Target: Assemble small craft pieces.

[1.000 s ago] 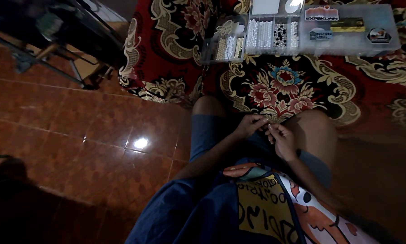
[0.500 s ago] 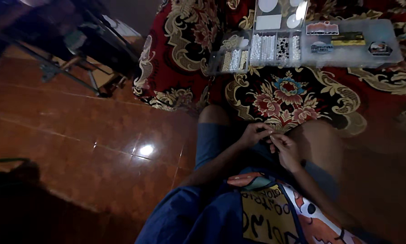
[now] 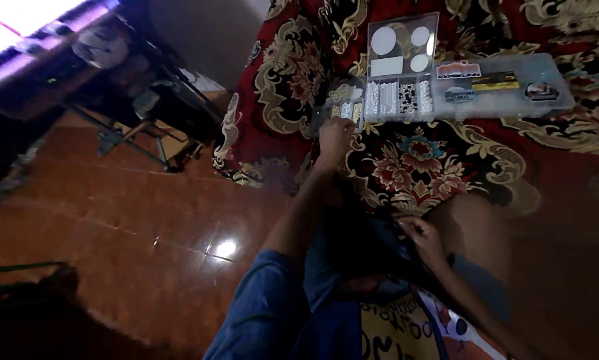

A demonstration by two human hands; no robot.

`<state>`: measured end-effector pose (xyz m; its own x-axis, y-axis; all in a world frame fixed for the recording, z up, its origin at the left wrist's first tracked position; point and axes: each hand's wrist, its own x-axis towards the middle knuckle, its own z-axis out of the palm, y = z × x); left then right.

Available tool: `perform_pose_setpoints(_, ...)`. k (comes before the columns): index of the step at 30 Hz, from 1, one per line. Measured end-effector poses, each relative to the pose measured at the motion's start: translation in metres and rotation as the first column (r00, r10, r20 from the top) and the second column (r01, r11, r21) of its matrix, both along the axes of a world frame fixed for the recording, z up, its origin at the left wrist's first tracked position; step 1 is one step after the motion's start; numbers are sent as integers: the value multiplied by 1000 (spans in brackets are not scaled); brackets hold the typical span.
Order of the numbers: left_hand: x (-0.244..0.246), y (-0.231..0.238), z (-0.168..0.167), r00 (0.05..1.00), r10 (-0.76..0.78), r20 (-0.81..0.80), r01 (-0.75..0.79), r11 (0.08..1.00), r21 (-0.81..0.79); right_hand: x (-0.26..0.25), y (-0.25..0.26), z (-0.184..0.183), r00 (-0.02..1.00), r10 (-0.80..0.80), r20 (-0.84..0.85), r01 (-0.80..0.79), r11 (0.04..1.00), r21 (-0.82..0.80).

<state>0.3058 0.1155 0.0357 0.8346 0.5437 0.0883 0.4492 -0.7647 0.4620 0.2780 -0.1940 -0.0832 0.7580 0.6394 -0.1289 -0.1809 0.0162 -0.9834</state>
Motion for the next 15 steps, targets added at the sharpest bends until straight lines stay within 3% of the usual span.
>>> perform_pose_setpoints(6, 53, 22, -5, 875, 24, -483, 130, 951, 281, 0, 0, -5, 994, 0, -105, 4, 999, 39)
perform_pose_setpoints(15, 84, 13, -14, 753, 43, -656, 226, 920, 319, 1, 0, -2, 988, -9, -155, 16, 999, 46)
